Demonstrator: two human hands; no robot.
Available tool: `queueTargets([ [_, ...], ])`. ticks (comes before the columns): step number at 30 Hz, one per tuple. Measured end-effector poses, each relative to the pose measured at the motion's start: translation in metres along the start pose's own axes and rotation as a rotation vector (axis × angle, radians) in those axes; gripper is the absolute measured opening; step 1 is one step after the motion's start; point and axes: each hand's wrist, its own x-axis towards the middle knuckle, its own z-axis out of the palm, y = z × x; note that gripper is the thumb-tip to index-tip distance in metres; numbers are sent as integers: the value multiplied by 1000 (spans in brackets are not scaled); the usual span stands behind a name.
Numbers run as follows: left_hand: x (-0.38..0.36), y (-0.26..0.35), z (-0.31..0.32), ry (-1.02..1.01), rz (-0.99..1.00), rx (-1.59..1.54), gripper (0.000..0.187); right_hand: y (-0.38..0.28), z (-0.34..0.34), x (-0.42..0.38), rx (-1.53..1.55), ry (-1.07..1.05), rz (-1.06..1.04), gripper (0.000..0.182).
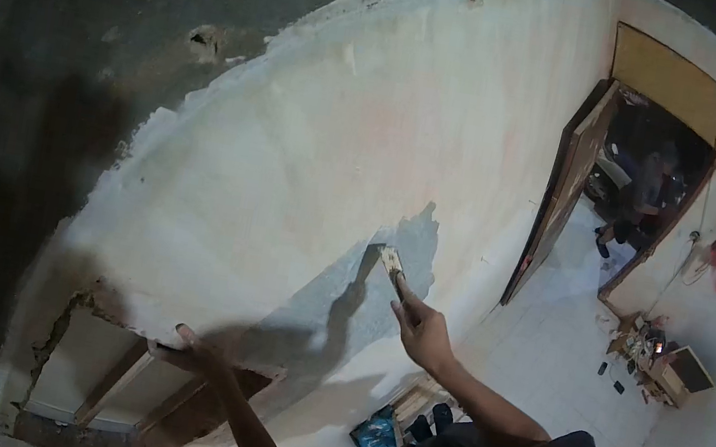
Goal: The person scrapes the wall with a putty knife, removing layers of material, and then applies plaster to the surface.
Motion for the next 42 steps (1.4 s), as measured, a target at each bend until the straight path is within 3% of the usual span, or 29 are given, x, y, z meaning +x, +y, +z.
queueTargets([
  [2,1,-6,0,-13,-93,-3,58,3,7,-7,11,7,124,42],
  [4,1,-19,1,24,44,41,60,18,12,2,-54,14,93,43],
  [6,2,-6,2,13,-6,47,60,8,2,34,-9,22,152,43],
  [8,3,-7,-1,-5,-52,58,61,26,12,32,-28,72,63,43],
  [10,4,-24,-1,36,-10,96,62,14,-8,31,-58,16,248,41],
  [11,7,-40,-6,27,-14,99,62,14,-8,21,-8,58,115,41],
  [13,11,-71,-7,63,157,285,63,22,1,-8,-11,35,46,42],
  [14,9,-51,1,56,154,273,63,27,6,-18,-10,4,-33,42],
  [15,6,-15,2,65,112,208,63,40,13,-25,32,-180,82,43],
  [16,2,3,-1,75,67,148,64,34,8,-10,27,-181,94,43],
  [17,7,-39,-4,114,105,155,63,22,-2,25,32,-181,149,44],
  [18,4,-34,-5,109,99,163,63,10,-10,40,41,-188,208,44],
  [20,6,-20,0,127,87,28,62,4,-15,33,-34,-185,276,44],
  [22,6,-25,-6,95,26,71,64,22,-17,17,71,111,141,44],
  [23,8,-30,-5,65,-29,97,67,27,-13,3,-40,60,91,43],
  [24,11,-64,-8,60,-29,90,67,20,-8,-13,57,2,198,40],
  [26,16,-150,-21,-25,169,110,61,17,1,-35,-60,-130,191,43],
  [28,8,-49,-6,23,110,74,62,17,5,-15,-26,-137,134,40],
  [29,5,-12,-2,79,52,44,62,7,-4,20,-62,-144,247,38],
  [30,6,-42,-9,75,52,47,62,2,-9,38,-98,-155,360,36],
  [32,19,-124,-24,33,468,471,65,24,-7,30,-32,-39,272,35],
  [33,17,-96,-18,41,474,474,65,33,-6,26,31,77,180,34],
  [35,4,-5,-2,69,-36,19,66,36,1,1,43,96,72,34],
  [36,5,2,0,71,-31,21,66,37,4,-8,41,127,-38,35],
  [38,1,9,0,81,-36,31,65,30,2,1,-24,40,-65,35],
  [40,-4,12,2,95,-41,32,65,-1,-20,47,-169,-225,302,35],
  [41,2,11,4,98,-32,35,66,40,-14,40,-203,-147,144,37],
  [42,9,-18,3,112,-18,28,66,39,-23,37,-86,-12,221,38],
])
